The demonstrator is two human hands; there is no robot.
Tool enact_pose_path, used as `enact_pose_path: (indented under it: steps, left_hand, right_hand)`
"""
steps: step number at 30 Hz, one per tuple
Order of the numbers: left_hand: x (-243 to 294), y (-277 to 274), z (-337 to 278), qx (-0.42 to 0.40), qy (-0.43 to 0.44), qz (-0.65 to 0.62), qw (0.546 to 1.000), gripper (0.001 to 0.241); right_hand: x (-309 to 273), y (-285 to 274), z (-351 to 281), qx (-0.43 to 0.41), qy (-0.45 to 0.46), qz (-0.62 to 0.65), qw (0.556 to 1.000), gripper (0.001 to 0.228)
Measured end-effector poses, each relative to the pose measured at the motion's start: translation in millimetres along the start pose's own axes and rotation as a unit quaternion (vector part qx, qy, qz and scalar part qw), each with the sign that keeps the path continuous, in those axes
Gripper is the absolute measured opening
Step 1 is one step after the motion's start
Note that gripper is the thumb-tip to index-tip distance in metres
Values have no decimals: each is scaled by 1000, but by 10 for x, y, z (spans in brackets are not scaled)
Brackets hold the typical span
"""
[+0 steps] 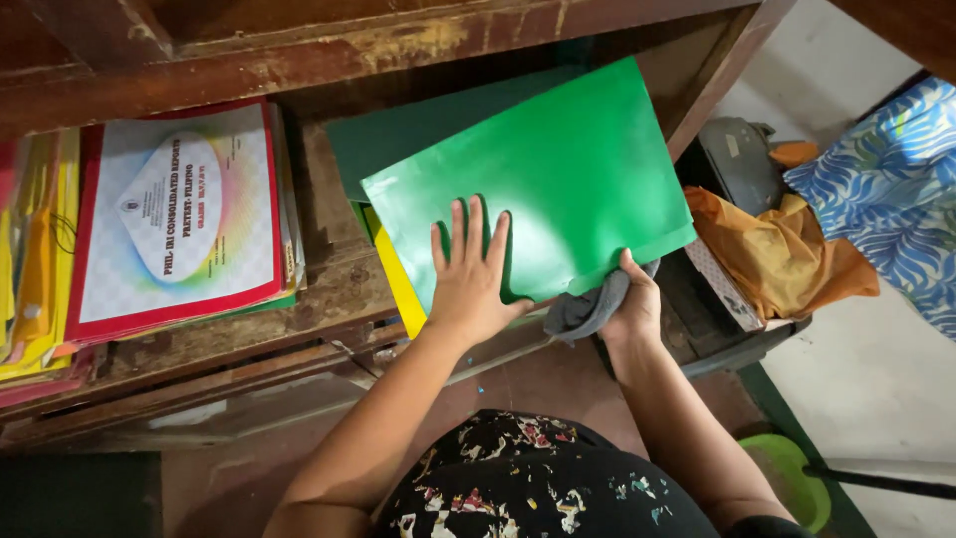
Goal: Wiping dust off plastic folders and file organizers using a cloth in an archive room.
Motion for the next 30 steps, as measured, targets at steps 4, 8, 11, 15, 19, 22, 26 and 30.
enact_pose_path:
  steps: [4,8,11,15,19,22,26,30]
  left_hand:
    - [91,7,-1,-14,31,17,999,120]
    - [43,47,64,6,55,27,998,94]
    - [-40,44,129,29,77,22,996,75]
    - [-150,-188,255,221,86,78,968,29]
    - [-338,-328,299,296,91,133,942,32]
    - [-366,-270,351,288,85,140,944,33]
    - [-334,-400,272,372,63,174,910,31]
    - [-258,-642,199,464,88,196,859,14]
  right_hand:
    - [18,212,-218,-4,-22,-11,1000,38]
    - [-155,101,88,-41,-107,-72,991,37]
    - [-316,442,-84,-77,-190,-143,968,36]
    - [-441,1091,-666,-101,-298,-185,931,23]
    - [-572,1246,-556,-121,-368,-203,899,28]
    - [-728,1238,-561,-110,-435,-223,866,29]
    - [-945,1312,-847,-110,-628,-280,718,35]
    - [-777,1413,-1118,-244,-774,-333,480,20]
Point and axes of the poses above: each hand's wrist, its own z-axis towards the middle knuckle, its own y-axis out of the palm, x = y × z, the point moved 9 cm from there along z, towards the middle knuckle, and after that the axes turned 8 degrees about z, right-handed, at the moved point
